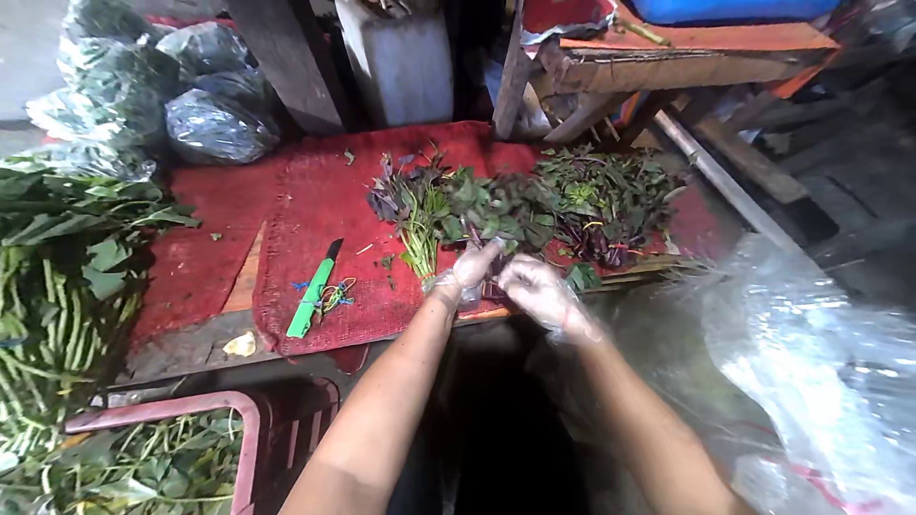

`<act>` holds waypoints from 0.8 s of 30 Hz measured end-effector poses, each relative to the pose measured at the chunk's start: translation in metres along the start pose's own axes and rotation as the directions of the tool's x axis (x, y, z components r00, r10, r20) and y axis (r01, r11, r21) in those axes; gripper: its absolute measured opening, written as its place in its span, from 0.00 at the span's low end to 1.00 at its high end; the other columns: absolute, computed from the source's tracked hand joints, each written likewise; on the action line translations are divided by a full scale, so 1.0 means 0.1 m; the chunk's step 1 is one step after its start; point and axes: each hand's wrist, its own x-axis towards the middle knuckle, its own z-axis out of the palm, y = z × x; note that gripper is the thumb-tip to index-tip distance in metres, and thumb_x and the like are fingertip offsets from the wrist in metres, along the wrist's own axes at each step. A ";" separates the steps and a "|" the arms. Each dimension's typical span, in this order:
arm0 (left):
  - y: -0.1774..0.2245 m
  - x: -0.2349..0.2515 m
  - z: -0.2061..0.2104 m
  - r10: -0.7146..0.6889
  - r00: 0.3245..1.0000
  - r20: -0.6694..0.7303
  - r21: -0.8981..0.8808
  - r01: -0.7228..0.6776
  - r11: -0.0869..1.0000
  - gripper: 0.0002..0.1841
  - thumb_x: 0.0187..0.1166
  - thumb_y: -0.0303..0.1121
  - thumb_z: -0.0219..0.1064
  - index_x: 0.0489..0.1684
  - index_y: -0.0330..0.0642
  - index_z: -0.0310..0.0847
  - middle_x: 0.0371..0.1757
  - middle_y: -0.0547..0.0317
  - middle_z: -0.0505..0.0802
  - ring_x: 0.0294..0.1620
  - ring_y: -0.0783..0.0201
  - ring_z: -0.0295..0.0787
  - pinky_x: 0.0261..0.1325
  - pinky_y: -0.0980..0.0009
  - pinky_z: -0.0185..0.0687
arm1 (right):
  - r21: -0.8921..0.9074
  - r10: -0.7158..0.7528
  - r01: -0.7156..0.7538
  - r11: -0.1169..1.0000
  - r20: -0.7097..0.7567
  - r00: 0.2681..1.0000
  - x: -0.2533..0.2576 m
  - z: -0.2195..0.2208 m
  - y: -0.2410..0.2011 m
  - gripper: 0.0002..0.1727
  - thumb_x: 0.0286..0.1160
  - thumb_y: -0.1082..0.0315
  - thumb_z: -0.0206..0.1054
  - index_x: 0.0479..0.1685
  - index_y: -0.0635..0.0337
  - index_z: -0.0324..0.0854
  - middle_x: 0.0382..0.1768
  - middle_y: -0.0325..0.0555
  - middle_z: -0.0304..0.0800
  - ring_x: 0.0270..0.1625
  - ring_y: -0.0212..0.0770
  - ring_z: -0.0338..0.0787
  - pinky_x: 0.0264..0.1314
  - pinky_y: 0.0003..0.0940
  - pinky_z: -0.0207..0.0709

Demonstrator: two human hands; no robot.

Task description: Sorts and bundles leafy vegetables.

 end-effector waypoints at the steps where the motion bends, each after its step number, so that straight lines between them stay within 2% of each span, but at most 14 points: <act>1: 0.02 -0.02 0.00 -0.019 0.999 -0.037 -0.005 0.019 1.000 0.24 0.87 0.59 0.55 0.58 0.46 0.77 0.37 0.61 0.82 0.35 0.67 0.77 0.38 0.66 0.76 | 0.091 0.059 -0.065 0.994 0.060 0.996 -0.02 0.00 -0.02 0.11 0.76 0.72 0.59 0.35 0.68 0.87 0.43 0.49 0.86 0.50 0.37 0.84 0.57 0.37 0.77; 3: 0.04 -0.02 0.01 -0.051 0.994 -0.096 -0.026 0.049 0.998 0.27 0.86 0.58 0.57 0.64 0.44 0.77 0.44 0.55 0.83 0.41 0.62 0.78 0.45 0.61 0.77 | 0.058 0.087 -0.093 0.994 0.110 0.990 -0.12 0.02 -0.06 0.14 0.81 0.71 0.57 0.42 0.72 0.87 0.49 0.56 0.87 0.56 0.45 0.84 0.64 0.44 0.76; 5: 0.08 -0.04 0.04 -0.092 0.983 -0.161 -0.058 0.084 0.995 0.35 0.84 0.61 0.58 0.81 0.44 0.68 0.61 0.45 0.85 0.57 0.53 0.81 0.58 0.51 0.79 | -0.153 -0.057 0.055 0.987 -0.006 0.998 -0.26 0.18 -0.07 0.15 0.77 0.66 0.60 0.34 0.68 0.88 0.42 0.57 0.90 0.49 0.51 0.91 0.54 0.51 0.82; 6: 0.11 -0.05 0.05 -0.113 0.977 -0.181 -0.083 0.099 0.992 0.38 0.84 0.61 0.58 0.86 0.46 0.62 0.68 0.43 0.83 0.64 0.49 0.80 0.64 0.48 0.77 | -0.221 -0.089 0.077 0.972 -0.043 0.995 -0.33 0.27 -0.11 0.16 0.77 0.64 0.60 0.31 0.67 0.87 0.40 0.57 0.90 0.48 0.53 0.91 0.52 0.54 0.82; 7: 0.13 -0.07 0.05 -0.125 0.975 -0.185 -0.110 0.106 0.988 0.38 0.84 0.61 0.58 0.88 0.47 0.59 0.71 0.42 0.82 0.66 0.49 0.80 0.64 0.48 0.77 | -0.250 -0.070 0.053 0.967 -0.060 0.996 -0.40 0.34 -0.15 0.16 0.77 0.64 0.59 0.29 0.66 0.86 0.39 0.57 0.90 0.48 0.54 0.91 0.52 0.55 0.80; 8: 0.15 -0.10 0.06 -0.132 0.975 -0.177 -0.157 0.104 0.982 0.36 0.84 0.59 0.59 0.85 0.47 0.63 0.67 0.45 0.84 0.62 0.52 0.81 0.60 0.51 0.79 | -0.253 -0.057 0.030 0.967 -0.099 0.993 -0.47 0.40 -0.17 0.16 0.77 0.64 0.59 0.27 0.66 0.84 0.38 0.58 0.90 0.48 0.55 0.91 0.51 0.55 0.80; 10: 0.22 -0.15 0.07 -0.128 0.982 -0.137 -0.355 0.073 0.932 0.21 0.85 0.55 0.60 0.60 0.49 0.77 0.42 0.59 0.85 0.36 0.66 0.81 0.37 0.68 0.79 | -0.228 -0.068 0.012 0.974 -0.236 0.969 -0.54 0.47 -0.10 0.15 0.74 0.67 0.60 0.23 0.66 0.83 0.33 0.56 0.89 0.42 0.52 0.91 0.46 0.49 0.83; 11: 0.27 -0.20 0.07 -0.132 0.987 -0.088 -0.481 0.074 0.873 0.19 0.86 0.55 0.58 0.54 0.49 0.77 0.36 0.62 0.85 0.31 0.68 0.81 0.33 0.71 0.80 | -0.214 -0.048 -0.012 0.977 -0.273 0.961 -0.55 0.46 -0.04 0.14 0.73 0.68 0.60 0.23 0.67 0.83 0.34 0.56 0.89 0.42 0.51 0.91 0.47 0.49 0.83; 13: 0.30 -0.23 0.03 -0.133 0.991 -0.029 -0.652 0.082 0.754 0.19 0.87 0.55 0.55 0.56 0.49 0.77 0.39 0.60 0.88 0.35 0.66 0.87 0.38 0.69 0.86 | -0.185 -0.031 -0.034 0.982 -0.334 0.942 -0.56 0.40 0.08 0.13 0.73 0.69 0.61 0.24 0.67 0.84 0.35 0.56 0.89 0.43 0.50 0.91 0.49 0.48 0.84; 14: 0.30 -0.18 0.01 -0.115 0.993 -0.026 -0.675 0.067 0.735 0.19 0.88 0.53 0.54 0.56 0.49 0.76 0.40 0.59 0.89 0.37 0.64 0.89 0.40 0.67 0.88 | -0.173 -0.063 -0.002 0.985 -0.371 0.926 -0.55 0.38 0.11 0.13 0.72 0.69 0.61 0.22 0.66 0.82 0.33 0.54 0.87 0.41 0.46 0.89 0.46 0.42 0.83; 17: 0.22 -0.11 -0.04 -0.049 0.997 -0.051 -0.621 0.007 0.784 0.18 0.88 0.51 0.56 0.61 0.50 0.76 0.47 0.58 0.88 0.45 0.62 0.86 0.47 0.61 0.85 | -0.110 -0.137 0.106 0.988 -0.335 0.932 -0.58 0.37 0.00 0.13 0.73 0.69 0.61 0.22 0.65 0.82 0.32 0.52 0.86 0.41 0.42 0.88 0.46 0.35 0.82; 19: 0.27 -0.17 -0.01 -0.074 0.994 -0.079 -0.621 0.009 0.783 0.16 0.86 0.50 0.59 0.59 0.51 0.76 0.46 0.59 0.87 0.44 0.63 0.86 0.45 0.62 0.85 | -0.047 -0.106 0.097 0.994 -0.291 0.951 -0.62 0.45 -0.07 0.14 0.76 0.68 0.60 0.23 0.65 0.81 0.33 0.51 0.84 0.42 0.39 0.86 0.46 0.31 0.80; 21: 0.31 -0.27 0.00 -0.085 0.991 -0.103 -0.596 0.007 0.803 0.15 0.85 0.50 0.60 0.57 0.52 0.76 0.43 0.62 0.86 0.41 0.66 0.85 0.41 0.67 0.84 | 0.083 -0.042 0.071 0.994 -0.314 0.948 -0.65 0.54 -0.04 0.15 0.79 0.67 0.60 0.25 0.65 0.82 0.37 0.49 0.84 0.45 0.33 0.83 0.50 0.25 0.77; 24: 0.30 -0.26 0.01 -0.081 0.989 -0.120 -0.615 -0.010 0.788 0.16 0.85 0.49 0.61 0.60 0.51 0.76 0.47 0.60 0.87 0.45 0.64 0.85 0.44 0.64 0.84 | 0.387 0.092 0.108 0.916 -0.464 0.881 -0.55 0.51 0.00 0.08 0.74 0.75 0.63 0.37 0.75 0.82 0.45 0.52 0.90 0.47 0.34 0.91 0.54 0.29 0.87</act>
